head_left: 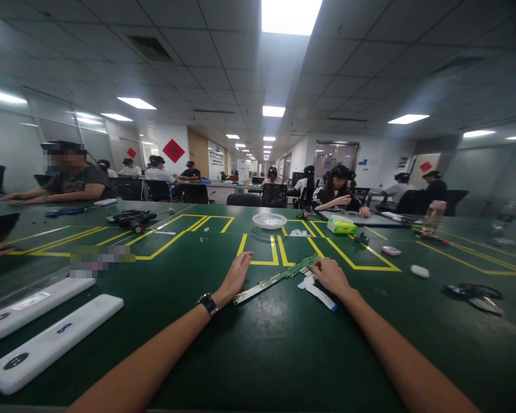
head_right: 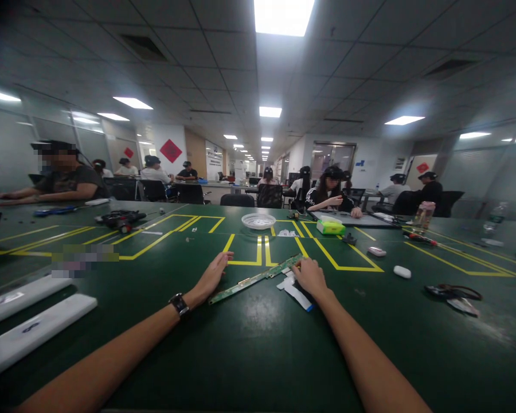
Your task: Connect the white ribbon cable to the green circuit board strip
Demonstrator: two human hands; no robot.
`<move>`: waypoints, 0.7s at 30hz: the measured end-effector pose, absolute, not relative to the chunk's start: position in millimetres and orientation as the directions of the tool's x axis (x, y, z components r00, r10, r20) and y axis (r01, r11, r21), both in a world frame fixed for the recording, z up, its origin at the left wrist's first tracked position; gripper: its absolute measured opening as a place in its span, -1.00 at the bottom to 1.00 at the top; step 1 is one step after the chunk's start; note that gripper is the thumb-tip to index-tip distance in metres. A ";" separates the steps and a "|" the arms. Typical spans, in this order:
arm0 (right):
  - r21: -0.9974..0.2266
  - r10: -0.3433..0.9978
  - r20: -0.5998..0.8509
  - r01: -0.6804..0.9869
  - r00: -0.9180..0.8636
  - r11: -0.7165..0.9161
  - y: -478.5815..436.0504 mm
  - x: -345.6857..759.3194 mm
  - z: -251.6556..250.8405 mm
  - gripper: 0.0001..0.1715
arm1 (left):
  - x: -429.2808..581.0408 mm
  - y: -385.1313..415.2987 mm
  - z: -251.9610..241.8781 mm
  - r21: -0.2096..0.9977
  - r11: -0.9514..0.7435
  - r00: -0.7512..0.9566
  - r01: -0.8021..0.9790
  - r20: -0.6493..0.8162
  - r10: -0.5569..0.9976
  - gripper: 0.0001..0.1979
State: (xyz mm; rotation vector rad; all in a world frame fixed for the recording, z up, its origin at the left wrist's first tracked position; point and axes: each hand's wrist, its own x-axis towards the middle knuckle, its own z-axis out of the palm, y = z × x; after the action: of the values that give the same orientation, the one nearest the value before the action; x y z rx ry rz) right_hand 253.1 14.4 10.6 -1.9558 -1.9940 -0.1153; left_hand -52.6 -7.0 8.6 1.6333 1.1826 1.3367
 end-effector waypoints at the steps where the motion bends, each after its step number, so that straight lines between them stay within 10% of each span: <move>1: -0.159 0.957 0.283 0.981 -0.061 0.109 13.5 251.3 10.4 -0.59 | -53.6 -6.7 10.9 0.912 -0.346 0.057 0.221 0.342 0.938 -0.60; 5: -0.055 0.922 0.264 0.950 -0.282 0.307 10.8 238.3 7.1 -0.58 | -57.8 -3.4 15.6 0.865 -0.420 0.090 0.276 0.412 0.907 -0.63; 12: 0.058 0.947 0.316 0.998 -0.054 0.038 16.2 239.5 -0.2 -0.54 | -57.6 -1.0 11.8 0.783 -0.503 0.105 0.366 0.502 0.858 -0.68; 21: 0.082 0.916 0.390 0.994 -0.095 0.068 16.2 235.3 -4.3 -0.62 | -53.1 -5.5 9.5 0.763 -0.522 0.129 0.381 0.515 0.847 -0.69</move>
State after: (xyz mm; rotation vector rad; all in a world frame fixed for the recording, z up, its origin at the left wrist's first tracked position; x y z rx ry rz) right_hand 235.3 16.2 -4.3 -1.9366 -2.1098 -0.4843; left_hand -53.1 -5.5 9.5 1.9627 1.1812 1.3748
